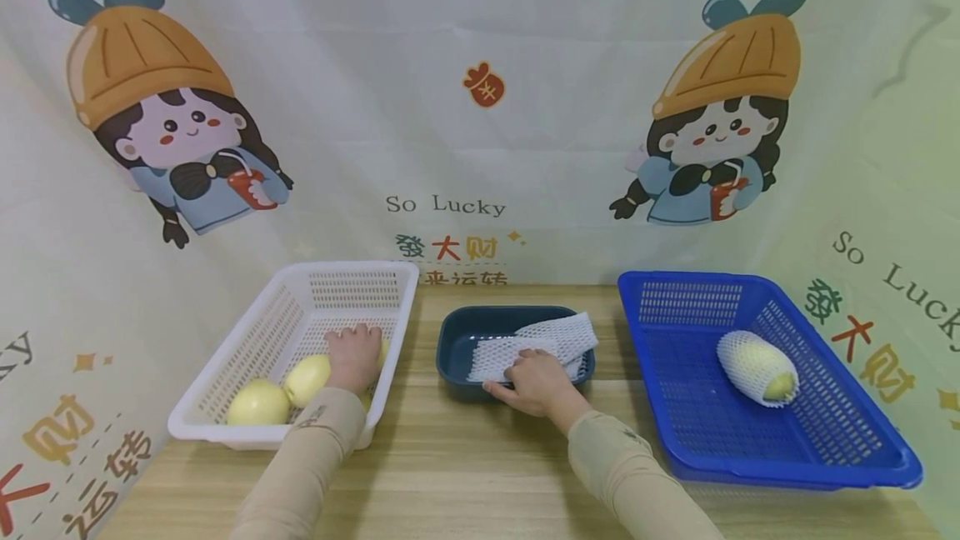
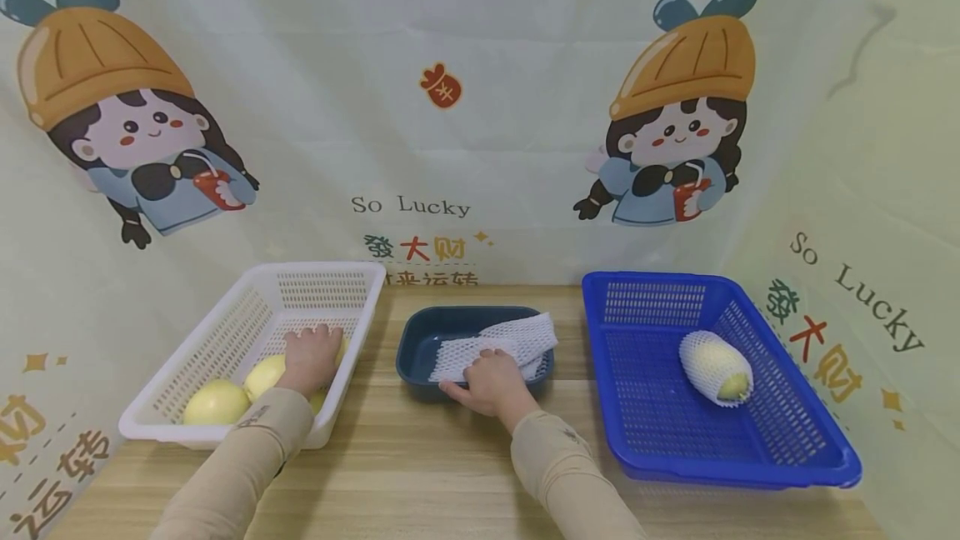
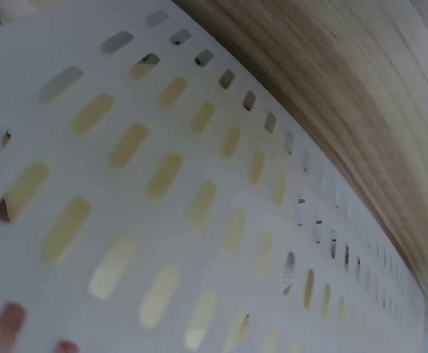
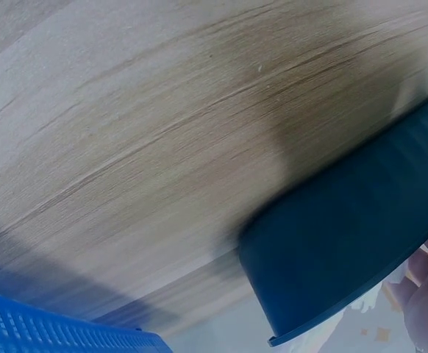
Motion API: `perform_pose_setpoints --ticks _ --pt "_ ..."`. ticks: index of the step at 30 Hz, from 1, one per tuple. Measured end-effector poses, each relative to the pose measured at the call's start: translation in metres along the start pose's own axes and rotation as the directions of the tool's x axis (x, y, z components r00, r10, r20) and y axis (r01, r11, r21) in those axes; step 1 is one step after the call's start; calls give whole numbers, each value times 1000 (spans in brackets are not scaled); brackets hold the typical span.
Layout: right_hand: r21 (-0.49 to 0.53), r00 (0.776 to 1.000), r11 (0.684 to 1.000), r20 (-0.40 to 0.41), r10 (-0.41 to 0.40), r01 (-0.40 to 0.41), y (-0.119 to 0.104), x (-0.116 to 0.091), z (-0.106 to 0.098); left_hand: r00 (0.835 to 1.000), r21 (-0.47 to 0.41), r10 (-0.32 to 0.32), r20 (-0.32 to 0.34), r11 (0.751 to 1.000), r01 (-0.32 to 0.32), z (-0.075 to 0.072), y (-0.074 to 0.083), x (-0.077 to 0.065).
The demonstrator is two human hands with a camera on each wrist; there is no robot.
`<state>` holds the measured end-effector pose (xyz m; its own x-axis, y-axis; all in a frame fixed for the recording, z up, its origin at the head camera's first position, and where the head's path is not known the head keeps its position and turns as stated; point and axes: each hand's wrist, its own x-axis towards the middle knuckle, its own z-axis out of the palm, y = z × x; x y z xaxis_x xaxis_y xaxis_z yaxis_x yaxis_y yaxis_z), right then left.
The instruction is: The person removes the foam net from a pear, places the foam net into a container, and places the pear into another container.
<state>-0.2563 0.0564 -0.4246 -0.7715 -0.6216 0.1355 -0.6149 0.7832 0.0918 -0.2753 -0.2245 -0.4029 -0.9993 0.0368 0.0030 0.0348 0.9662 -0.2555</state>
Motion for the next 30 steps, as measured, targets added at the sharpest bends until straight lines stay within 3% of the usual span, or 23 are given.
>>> perform_pose_setpoints --ticks 8,20,27,30 --pt "-27 997 999 -74 -32 30 2 -1 1 1000 -9 -10 8 1000 10 -2 2 -5" --pt "-45 975 996 -209 -81 73 9 0 -2 999 -99 -36 38 994 40 -8 3 -11" --pt "-4 963 997 -259 -76 78 10 2 -13 998 -181 -24 59 983 35 -23 0 -15" --pt "22 963 997 -260 -70 78 9 0 -25 1000 -235 -13 13 972 15 -34 -3 -21"
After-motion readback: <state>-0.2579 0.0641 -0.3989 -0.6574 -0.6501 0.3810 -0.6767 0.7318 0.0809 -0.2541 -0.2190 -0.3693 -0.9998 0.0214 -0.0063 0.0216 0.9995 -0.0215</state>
